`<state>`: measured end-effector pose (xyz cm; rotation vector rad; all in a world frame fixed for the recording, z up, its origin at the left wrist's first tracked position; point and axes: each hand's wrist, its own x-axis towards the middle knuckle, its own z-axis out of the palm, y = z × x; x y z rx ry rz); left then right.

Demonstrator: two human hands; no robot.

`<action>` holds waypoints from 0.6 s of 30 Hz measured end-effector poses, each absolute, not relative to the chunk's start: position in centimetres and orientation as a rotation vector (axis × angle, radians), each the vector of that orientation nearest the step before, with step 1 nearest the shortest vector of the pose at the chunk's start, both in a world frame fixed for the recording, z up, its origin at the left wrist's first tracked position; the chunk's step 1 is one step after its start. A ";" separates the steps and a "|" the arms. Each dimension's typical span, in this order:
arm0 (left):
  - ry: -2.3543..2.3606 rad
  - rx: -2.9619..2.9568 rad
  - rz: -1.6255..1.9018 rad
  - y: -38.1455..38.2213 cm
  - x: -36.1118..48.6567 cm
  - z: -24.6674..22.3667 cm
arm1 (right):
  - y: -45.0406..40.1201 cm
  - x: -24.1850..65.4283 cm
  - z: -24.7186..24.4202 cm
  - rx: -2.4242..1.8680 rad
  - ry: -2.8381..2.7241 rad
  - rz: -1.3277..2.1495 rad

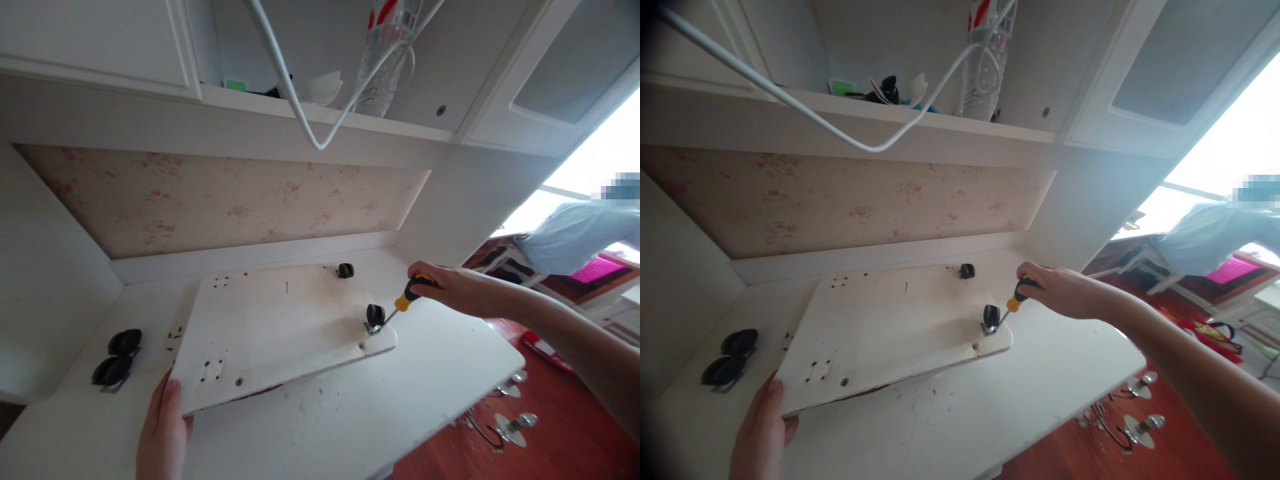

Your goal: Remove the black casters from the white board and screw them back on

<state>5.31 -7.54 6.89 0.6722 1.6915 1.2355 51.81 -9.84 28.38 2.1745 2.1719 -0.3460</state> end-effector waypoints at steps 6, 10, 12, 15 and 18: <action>1.713 0.631 1.221 -7.6 5.4 5.5 | -10.6 50.7 30.1 2.115 2.308 -0.348; 1.708 0.605 1.239 -7.5 5.7 5.4 | -10.5 50.3 30.0 2.052 2.337 -0.349; 1.706 0.603 1.248 -7.4 5.8 5.3 | -10.1 50.1 29.6 2.157 2.219 -0.207; 1.698 0.611 1.258 -7.4 5.8 5.1 | -9.4 50.2 28.7 2.306 1.903 0.125; 1.687 0.612 1.266 -7.4 5.7 4.8 | -9.2 50.3 28.6 2.275 1.882 0.179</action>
